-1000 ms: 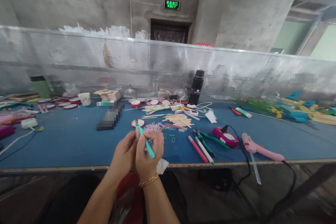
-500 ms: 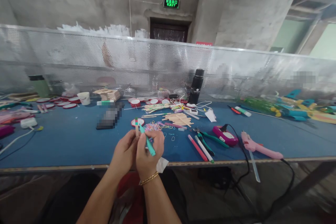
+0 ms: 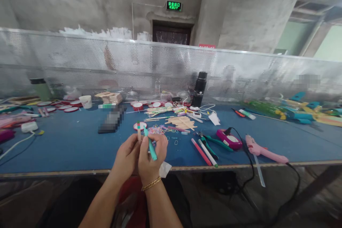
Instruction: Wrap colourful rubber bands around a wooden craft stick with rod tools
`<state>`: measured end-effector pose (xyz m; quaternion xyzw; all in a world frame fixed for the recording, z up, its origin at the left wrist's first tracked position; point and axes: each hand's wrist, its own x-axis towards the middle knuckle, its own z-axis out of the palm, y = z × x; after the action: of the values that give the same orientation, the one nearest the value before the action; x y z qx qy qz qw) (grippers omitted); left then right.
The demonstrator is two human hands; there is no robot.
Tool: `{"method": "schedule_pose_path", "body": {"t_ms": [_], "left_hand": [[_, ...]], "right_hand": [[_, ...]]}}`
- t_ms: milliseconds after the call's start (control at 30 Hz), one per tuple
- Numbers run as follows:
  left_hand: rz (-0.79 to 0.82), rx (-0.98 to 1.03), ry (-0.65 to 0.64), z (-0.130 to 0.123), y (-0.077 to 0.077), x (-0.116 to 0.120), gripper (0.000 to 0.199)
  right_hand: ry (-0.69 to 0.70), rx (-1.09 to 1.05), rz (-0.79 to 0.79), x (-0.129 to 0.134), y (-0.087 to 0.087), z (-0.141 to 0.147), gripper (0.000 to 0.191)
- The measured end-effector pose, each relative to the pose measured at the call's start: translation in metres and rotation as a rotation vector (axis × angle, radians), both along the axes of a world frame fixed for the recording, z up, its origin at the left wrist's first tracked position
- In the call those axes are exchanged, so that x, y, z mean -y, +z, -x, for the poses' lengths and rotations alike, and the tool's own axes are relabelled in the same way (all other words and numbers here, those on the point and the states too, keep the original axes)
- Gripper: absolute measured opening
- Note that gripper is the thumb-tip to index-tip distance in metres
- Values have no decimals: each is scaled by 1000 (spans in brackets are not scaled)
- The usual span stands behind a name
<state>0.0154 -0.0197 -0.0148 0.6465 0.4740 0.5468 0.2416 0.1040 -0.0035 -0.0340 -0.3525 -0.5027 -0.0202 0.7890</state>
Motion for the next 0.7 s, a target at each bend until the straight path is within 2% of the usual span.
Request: {"method": "schedule_pose_path", "body": {"t_ms": [700], "left_hand": [[-5,18,-23,2,-5,-1,21]], "right_hand": [[61,51,-77,3,5,-1,10]]}}
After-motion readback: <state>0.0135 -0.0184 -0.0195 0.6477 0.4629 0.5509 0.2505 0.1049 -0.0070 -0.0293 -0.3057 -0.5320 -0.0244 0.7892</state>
